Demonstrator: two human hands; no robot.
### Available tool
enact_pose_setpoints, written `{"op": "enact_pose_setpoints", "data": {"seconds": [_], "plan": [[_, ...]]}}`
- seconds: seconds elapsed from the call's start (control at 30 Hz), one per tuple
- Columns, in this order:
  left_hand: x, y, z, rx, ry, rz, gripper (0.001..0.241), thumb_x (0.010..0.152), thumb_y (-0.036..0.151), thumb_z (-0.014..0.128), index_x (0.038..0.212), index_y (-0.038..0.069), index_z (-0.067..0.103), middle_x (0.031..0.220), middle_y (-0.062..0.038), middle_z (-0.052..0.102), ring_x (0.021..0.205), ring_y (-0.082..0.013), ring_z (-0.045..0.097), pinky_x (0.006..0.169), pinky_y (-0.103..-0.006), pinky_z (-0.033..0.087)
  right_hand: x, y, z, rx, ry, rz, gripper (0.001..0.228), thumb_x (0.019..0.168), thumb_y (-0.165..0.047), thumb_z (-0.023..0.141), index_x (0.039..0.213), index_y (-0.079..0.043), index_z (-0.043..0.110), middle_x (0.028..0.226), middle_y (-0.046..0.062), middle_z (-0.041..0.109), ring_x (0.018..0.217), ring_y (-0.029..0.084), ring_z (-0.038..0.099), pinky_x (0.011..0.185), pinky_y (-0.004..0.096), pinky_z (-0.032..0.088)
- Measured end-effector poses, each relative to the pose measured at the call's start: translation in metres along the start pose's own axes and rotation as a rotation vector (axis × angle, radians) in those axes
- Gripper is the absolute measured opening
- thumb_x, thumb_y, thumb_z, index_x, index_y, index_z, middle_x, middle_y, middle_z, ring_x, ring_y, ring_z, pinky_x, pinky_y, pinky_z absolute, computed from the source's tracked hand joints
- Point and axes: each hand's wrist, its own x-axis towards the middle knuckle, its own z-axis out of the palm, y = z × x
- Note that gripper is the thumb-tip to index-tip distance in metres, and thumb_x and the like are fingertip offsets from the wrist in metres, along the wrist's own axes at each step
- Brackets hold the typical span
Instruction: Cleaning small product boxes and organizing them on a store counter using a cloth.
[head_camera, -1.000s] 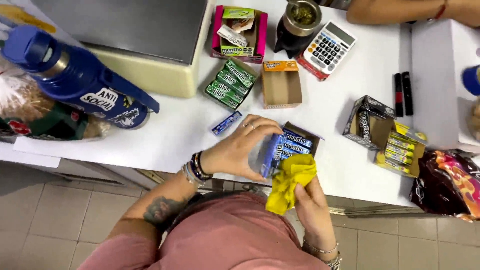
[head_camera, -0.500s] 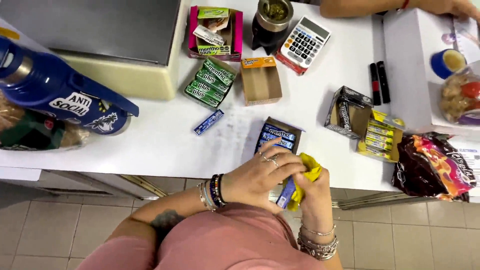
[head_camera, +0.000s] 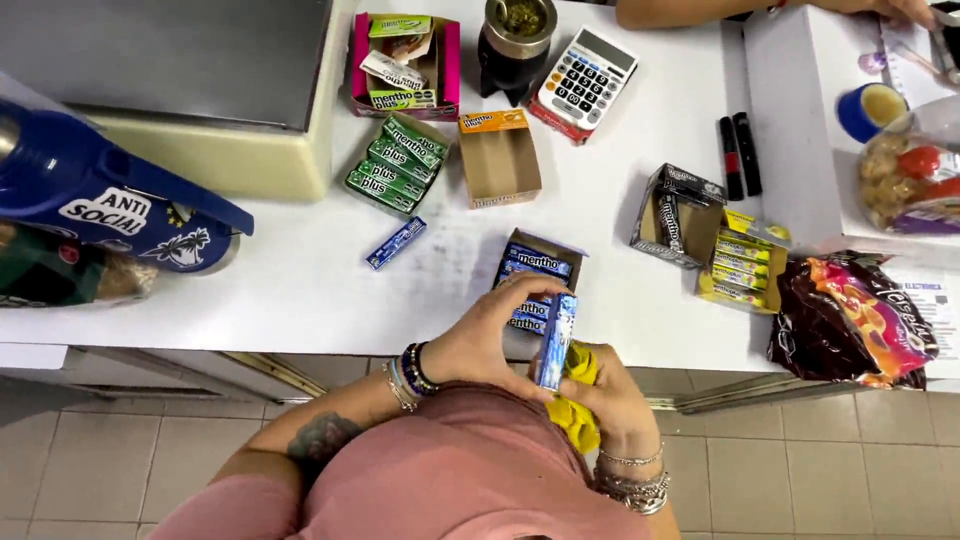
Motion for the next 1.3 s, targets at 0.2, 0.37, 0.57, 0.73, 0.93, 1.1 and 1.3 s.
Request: {"op": "enact_pose_setpoints", "data": {"seconds": [0.2, 0.37, 0.57, 0.73, 0.93, 1.1, 1.3], "plan": [[-0.008, -0.030, -0.019, -0.065, 0.022, -0.163, 0.086, 0.068, 0.040, 0.095, 0.137, 0.005, 0.057, 0.130, -0.012, 0.047, 0.123, -0.0233, 0.046, 0.113, -0.0401, 0.040, 0.000, -0.016, -0.041, -0.850, 0.419, 0.163, 0.044, 0.083, -0.018, 0.082, 0.114, 0.010, 0.067, 0.089, 0.028, 0.070, 0.079, 0.042, 0.070, 0.068, 0.048, 0.052], [-0.010, -0.036, -0.021, 0.085, 0.093, -0.331, 0.050, 0.084, 0.040, 0.085, 0.107, 0.006, 0.057, 0.094, -0.017, 0.059, 0.075, -0.0241, 0.055, 0.066, -0.0355, 0.045, 0.019, -0.044, -0.033, -1.512, 0.624, 0.143, 0.072, 0.083, -0.030, 0.085, 0.135, 0.011, 0.057, 0.121, 0.033, 0.066, 0.112, 0.051, 0.064, 0.092, 0.061, 0.050], [0.012, -0.032, -0.016, 0.701, 0.043, -0.142, 0.026, 0.099, 0.023, 0.066, 0.116, 0.005, 0.056, 0.102, -0.017, 0.059, 0.091, -0.0378, 0.063, 0.076, -0.0442, 0.053, 0.026, -0.038, -0.019, -1.274, 0.378, -0.325, 0.051, 0.082, -0.017, 0.085, 0.128, -0.003, 0.067, 0.111, 0.018, 0.070, 0.096, 0.038, 0.064, 0.083, 0.046, 0.053], [0.023, -0.043, -0.015, 0.795, 0.067, -0.056, 0.028, 0.093, 0.019, 0.072, 0.116, 0.009, 0.059, 0.108, -0.011, 0.058, 0.101, -0.0345, 0.059, 0.082, -0.0451, 0.051, 0.049, -0.013, -0.034, -1.139, 0.277, -0.181, 0.033, 0.090, -0.011, 0.077, 0.123, -0.006, 0.073, 0.098, 0.016, 0.073, 0.076, 0.030, 0.070, 0.062, 0.034, 0.057], [0.011, -0.054, -0.020, 0.849, 0.361, -0.207, 0.043, 0.090, 0.016, 0.078, 0.122, 0.003, 0.052, 0.123, -0.020, 0.052, 0.110, -0.0424, 0.059, 0.091, -0.0520, 0.052, 0.073, 0.000, -0.046, -1.190, 0.394, -0.259, 0.028, 0.087, 0.004, 0.078, 0.115, -0.001, 0.074, 0.101, 0.016, 0.072, 0.076, 0.028, 0.068, 0.064, 0.034, 0.055], [0.004, -0.077, -0.010, 1.187, 0.158, -0.293, 0.037, 0.089, 0.009, 0.072, 0.125, 0.011, 0.066, 0.130, -0.020, 0.058, 0.103, -0.0373, 0.070, 0.082, -0.0527, 0.058, 0.088, 0.013, -0.046, -1.407, 0.409, -0.429, 0.032, 0.083, 0.002, 0.083, 0.113, -0.004, 0.075, 0.104, 0.012, 0.071, 0.084, 0.025, 0.068, 0.065, 0.031, 0.056], [0.009, -0.063, -0.011, 1.278, 0.014, -0.313, 0.045, 0.084, 0.003, 0.070, 0.128, 0.013, 0.073, 0.136, -0.028, 0.057, 0.102, -0.0385, 0.070, 0.079, -0.0498, 0.060, 0.097, 0.012, -0.039, -1.561, 0.377, -0.438, 0.030, 0.082, 0.001, 0.083, 0.111, -0.002, 0.077, 0.105, 0.012, 0.064, 0.085, 0.025, 0.065, 0.069, 0.035, 0.057]]}}
